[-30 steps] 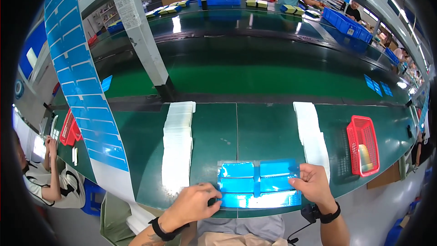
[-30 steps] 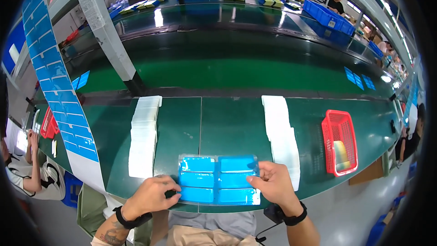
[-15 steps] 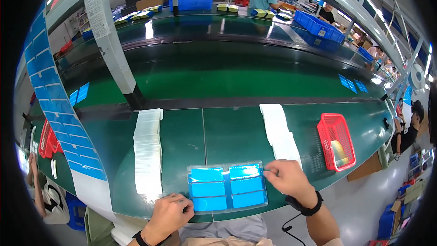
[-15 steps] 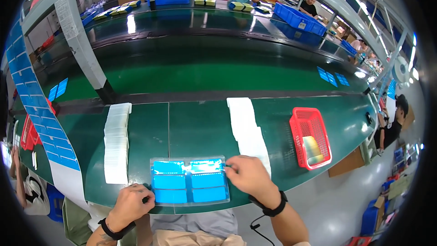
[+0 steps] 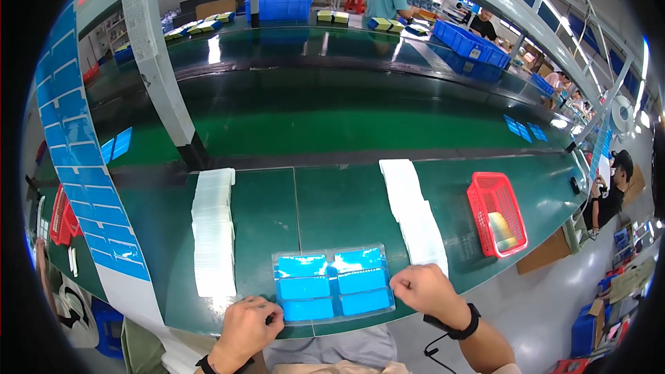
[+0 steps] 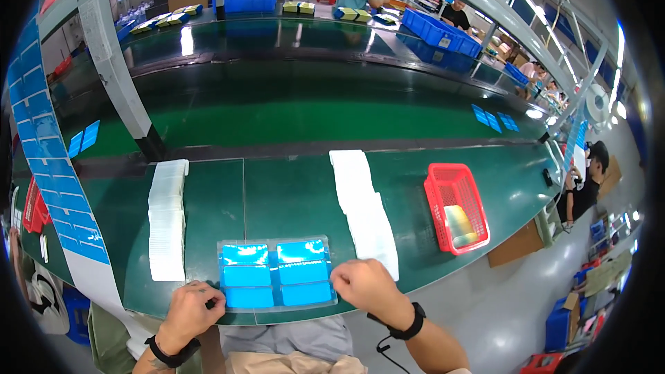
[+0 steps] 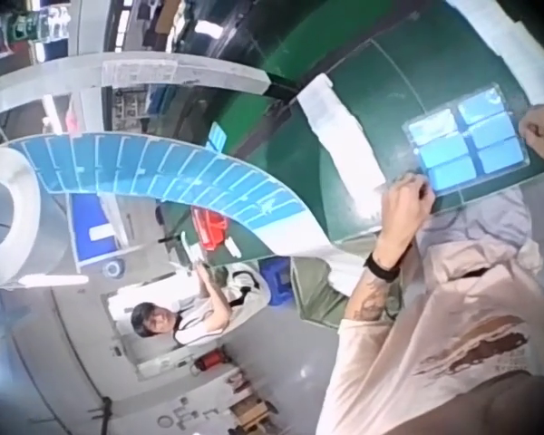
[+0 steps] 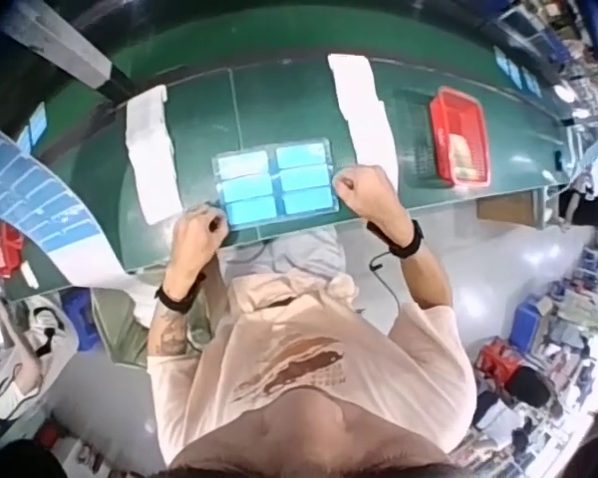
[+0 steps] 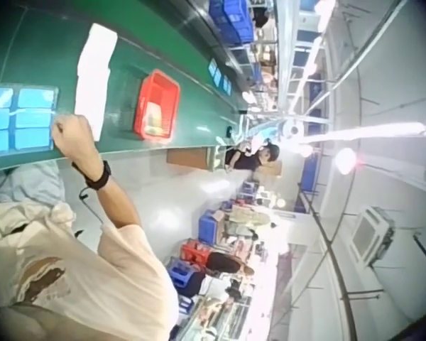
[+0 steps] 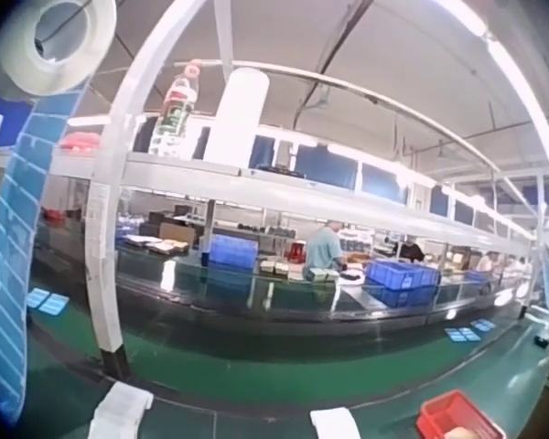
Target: Peeling blue adhesive labels from a large roll and applying them onto small white rectangular cards on a green workstation in a factory.
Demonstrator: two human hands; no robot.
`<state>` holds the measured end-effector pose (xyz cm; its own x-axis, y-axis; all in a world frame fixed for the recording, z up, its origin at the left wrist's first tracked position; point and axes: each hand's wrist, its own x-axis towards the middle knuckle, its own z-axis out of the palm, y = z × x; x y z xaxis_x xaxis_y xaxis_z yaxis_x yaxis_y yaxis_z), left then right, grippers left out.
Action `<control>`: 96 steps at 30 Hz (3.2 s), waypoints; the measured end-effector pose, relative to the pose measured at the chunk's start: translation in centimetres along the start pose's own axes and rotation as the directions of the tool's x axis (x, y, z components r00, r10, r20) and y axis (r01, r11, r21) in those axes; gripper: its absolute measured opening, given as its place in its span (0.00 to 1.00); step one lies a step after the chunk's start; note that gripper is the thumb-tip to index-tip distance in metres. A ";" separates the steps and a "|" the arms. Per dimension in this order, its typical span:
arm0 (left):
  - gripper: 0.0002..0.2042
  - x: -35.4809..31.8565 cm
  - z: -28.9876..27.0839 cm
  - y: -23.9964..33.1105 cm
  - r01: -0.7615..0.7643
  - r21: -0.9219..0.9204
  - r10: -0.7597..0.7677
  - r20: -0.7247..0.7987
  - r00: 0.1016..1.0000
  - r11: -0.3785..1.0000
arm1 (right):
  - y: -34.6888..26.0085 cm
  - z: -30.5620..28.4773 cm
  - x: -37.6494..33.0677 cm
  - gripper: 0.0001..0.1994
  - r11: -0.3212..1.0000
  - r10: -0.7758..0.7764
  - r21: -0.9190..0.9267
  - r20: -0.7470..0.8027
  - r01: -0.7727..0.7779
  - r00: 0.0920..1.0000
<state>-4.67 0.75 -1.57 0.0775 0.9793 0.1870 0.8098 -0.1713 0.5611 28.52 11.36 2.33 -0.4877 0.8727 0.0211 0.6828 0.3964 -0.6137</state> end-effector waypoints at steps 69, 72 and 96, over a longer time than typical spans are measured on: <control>0.24 -2.0 -4.4 -7.4 0.054 0.528 0.012 -0.121 0.993 0.848 | 3.3 -14.9 13.8 0.17 0.987 0.130 -0.063 -0.197 -0.145 0.972; 0.21 -3.8 -4.8 -7.9 0.051 0.555 0.045 -0.157 0.987 0.831 | 3.9 -10.3 6.4 0.10 0.996 0.086 -0.020 -0.134 -0.089 0.987; 0.12 -5.0 -4.9 -6.3 0.215 0.161 -0.183 -0.195 0.964 0.963 | 8.2 -3.6 -6.1 0.14 0.923 -0.142 -0.378 -0.178 0.066 0.974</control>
<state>-12.98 -3.60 -2.08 -0.1868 0.9540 0.2347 0.8902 0.0633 0.4512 39.07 10.27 0.02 -0.4751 0.8442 0.2481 0.8043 0.5310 -0.2666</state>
